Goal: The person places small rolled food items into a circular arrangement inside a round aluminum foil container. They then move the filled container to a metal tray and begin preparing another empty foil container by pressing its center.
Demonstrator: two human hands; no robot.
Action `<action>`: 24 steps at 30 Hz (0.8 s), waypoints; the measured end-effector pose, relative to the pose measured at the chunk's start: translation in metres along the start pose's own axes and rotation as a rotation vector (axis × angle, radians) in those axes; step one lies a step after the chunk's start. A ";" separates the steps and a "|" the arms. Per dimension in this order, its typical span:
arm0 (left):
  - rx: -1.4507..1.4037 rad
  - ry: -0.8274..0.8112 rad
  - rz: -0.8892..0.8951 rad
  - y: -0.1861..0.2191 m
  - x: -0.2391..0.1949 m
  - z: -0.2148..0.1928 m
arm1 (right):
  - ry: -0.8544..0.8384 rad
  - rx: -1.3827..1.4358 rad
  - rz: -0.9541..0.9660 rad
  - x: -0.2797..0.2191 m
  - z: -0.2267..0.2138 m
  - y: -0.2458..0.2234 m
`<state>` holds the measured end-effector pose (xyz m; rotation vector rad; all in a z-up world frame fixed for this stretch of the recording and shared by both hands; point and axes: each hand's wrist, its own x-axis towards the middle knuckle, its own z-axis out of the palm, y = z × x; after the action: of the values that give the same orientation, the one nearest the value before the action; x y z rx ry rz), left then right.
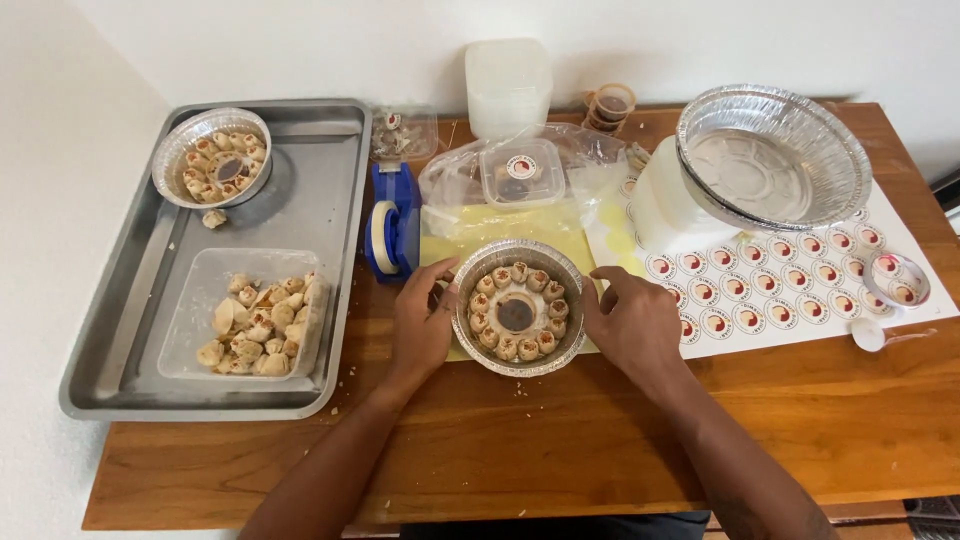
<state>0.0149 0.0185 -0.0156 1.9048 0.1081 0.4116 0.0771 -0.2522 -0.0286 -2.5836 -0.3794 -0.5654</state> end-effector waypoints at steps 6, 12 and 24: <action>0.179 0.006 -0.034 0.008 -0.010 -0.002 | -0.121 0.260 -0.040 0.007 -0.026 -0.030; 0.266 0.016 -0.038 0.021 -0.011 -0.005 | -0.156 0.341 -0.023 0.007 -0.020 -0.009; 0.363 -0.020 0.009 0.021 -0.011 -0.010 | -0.339 0.303 0.032 0.011 -0.033 -0.028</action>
<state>-0.0015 0.0166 0.0040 2.2668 0.1700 0.3991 0.0659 -0.2424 0.0133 -2.3800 -0.4914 -0.0466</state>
